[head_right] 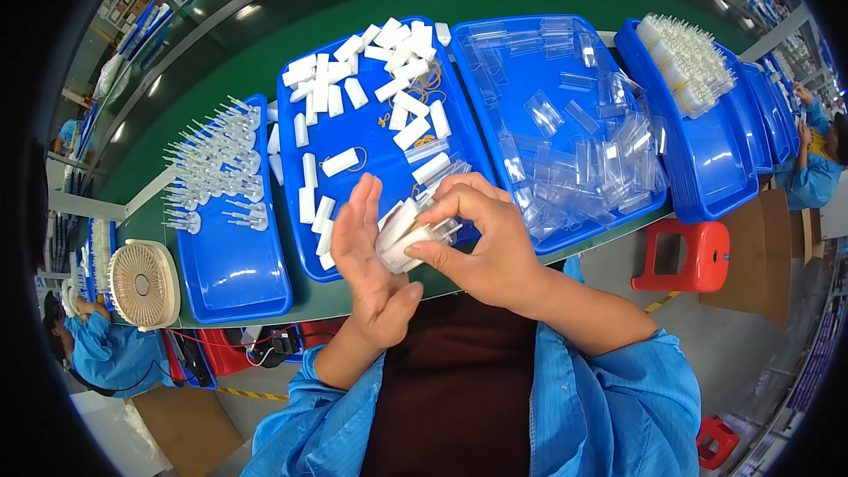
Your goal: The person assembles components by mounting white sleeves onto the prongs of a base, sliding clear plastic covers over them, and securing the gathered pieces with a rubber band.
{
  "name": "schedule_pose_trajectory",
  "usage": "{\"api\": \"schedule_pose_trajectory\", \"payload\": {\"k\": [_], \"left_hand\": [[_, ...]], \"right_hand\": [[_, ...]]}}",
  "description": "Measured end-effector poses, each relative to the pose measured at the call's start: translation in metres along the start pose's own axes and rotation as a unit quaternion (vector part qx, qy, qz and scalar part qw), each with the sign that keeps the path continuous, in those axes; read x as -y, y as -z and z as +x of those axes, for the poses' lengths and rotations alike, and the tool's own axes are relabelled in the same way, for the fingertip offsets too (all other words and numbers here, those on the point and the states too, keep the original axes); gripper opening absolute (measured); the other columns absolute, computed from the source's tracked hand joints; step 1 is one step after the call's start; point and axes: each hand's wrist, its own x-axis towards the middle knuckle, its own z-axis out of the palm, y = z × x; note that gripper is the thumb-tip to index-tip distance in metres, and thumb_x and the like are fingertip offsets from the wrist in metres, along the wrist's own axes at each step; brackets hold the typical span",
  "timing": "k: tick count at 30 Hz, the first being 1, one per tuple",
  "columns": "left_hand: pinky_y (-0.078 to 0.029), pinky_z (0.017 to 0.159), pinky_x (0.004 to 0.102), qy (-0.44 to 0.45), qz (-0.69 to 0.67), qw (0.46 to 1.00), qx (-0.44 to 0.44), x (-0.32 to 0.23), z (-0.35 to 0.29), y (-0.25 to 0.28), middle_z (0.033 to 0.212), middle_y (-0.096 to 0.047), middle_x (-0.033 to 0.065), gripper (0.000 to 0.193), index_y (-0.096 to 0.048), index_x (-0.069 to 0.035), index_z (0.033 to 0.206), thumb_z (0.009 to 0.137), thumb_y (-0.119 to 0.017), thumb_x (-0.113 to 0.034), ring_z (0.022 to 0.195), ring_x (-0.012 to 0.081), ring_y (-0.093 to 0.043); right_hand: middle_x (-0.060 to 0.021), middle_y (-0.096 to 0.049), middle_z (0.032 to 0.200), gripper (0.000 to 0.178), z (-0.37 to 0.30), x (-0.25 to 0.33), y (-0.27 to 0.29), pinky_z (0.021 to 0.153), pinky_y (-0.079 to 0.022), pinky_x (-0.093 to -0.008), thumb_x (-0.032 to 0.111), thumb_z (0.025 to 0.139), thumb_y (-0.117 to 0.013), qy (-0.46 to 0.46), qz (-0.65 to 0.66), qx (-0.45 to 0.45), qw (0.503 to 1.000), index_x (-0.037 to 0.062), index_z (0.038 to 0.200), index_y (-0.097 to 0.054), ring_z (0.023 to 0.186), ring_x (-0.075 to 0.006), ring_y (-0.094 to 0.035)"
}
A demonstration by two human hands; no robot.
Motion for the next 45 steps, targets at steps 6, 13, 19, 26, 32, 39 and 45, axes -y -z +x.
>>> {"api": "schedule_pose_trajectory", "payload": {"k": [6, 13, 19, 26, 32, 39, 45], "left_hand": [[-0.026, 0.104, 0.0405, 0.104, -0.184, 0.977, 0.014, -0.003, 0.008, 0.015, 0.138, -0.025, 0.0208, 0.049, -0.033, -0.003, 0.128, 0.081, -0.046, 0.001, 0.128, 0.0286, -0.031], [-0.034, 0.093, 0.0308, 0.207, -0.17, 0.962, 0.055, -0.006, 0.004, 0.011, 0.127, -0.039, 0.0143, 0.027, -0.047, -0.001, 0.109, 0.082, -0.052, 0.0, 0.112, 0.0205, -0.044], [-0.037, 0.088, 0.0295, 0.18, -0.063, 0.98, 0.058, -0.005, 0.01, 0.012, 0.125, -0.043, 0.0123, 0.018, -0.053, 0.0, 0.099, 0.082, -0.058, -0.005, 0.106, 0.0186, -0.046], [-0.041, 0.084, 0.0273, 0.183, -0.057, 0.981, 0.033, -0.006, 0.012, 0.007, 0.127, -0.042, 0.013, 0.022, -0.054, 0.001, 0.101, 0.084, -0.061, -0.009, 0.105, 0.0176, -0.049], [-0.041, 0.086, 0.0284, 0.182, -0.039, 0.982, 0.029, -0.005, 0.01, 0.007, 0.128, -0.042, 0.0138, 0.022, -0.055, 0.0, 0.101, 0.083, -0.061, -0.01, 0.107, 0.0191, -0.049], [-0.038, 0.092, 0.0334, 0.192, 0.015, 0.981, -0.005, -0.004, 0.006, 0.011, 0.128, -0.042, 0.0153, 0.024, -0.054, -0.003, 0.104, 0.084, -0.06, -0.015, 0.113, 0.0247, -0.046], [-0.039, 0.091, 0.0349, 0.173, 0.061, 0.983, 0.028, -0.007, 0.01, 0.008, 0.128, -0.04, 0.0168, 0.024, -0.054, -0.003, 0.104, 0.084, -0.06, -0.013, 0.113, 0.0275, -0.045]], "right_hand": [[0.0018, -0.064, 0.087, 0.024, 0.006, 0.023, 0.017, 0.082, -0.032, -0.0333, 0.019, 0.066, -0.078, 0.139, -0.153, 0.062, 0.976, 0.0138, 0.084, -0.062, 0.099, -0.0192, -0.053], [0.0049, -0.062, 0.092, 0.019, 0.002, 0.031, 0.02, 0.082, -0.027, -0.0343, 0.019, 0.071, -0.073, 0.173, -0.213, 0.136, 0.952, 0.0173, 0.088, -0.064, 0.104, -0.017, -0.05], [-0.0048, -0.064, 0.087, 0.018, 0.024, 0.037, 0.056, 0.077, -0.041, -0.0353, 0.017, 0.07, -0.072, 0.138, -0.227, 0.146, 0.953, 0.0105, 0.085, -0.065, 0.088, -0.0216, -0.059], [-0.0136, -0.065, 0.087, 0.023, 0.085, -0.02, 0.151, 0.068, -0.052, -0.0383, 0.012, 0.068, -0.068, -0.107, -0.66, 0.08, 0.739, 0.0066, 0.09, -0.066, 0.08, -0.0296, -0.064], [-0.0143, -0.065, 0.085, 0.029, 0.102, -0.042, 0.153, 0.068, -0.052, -0.0385, 0.008, 0.068, -0.064, -0.108, -0.711, 0.154, 0.677, 0.0078, 0.097, -0.062, 0.08, -0.0318, -0.064], [-0.006, -0.06, 0.08, 0.034, 0.081, -0.004, 0.107, 0.06, -0.046, -0.0221, 0.007, 0.076, -0.062, -0.08, -0.252, 0.078, 0.961, 0.0046, 0.109, -0.054, 0.07, -0.0099, -0.058], [-0.0063, -0.059, 0.092, 0.033, 0.029, 0.031, 0.044, 0.061, -0.042, -0.0183, 0.008, 0.089, -0.053, -0.066, 0.172, 0.031, 0.982, -0.0005, 0.12, -0.044, 0.071, -0.0049, -0.051]]}}
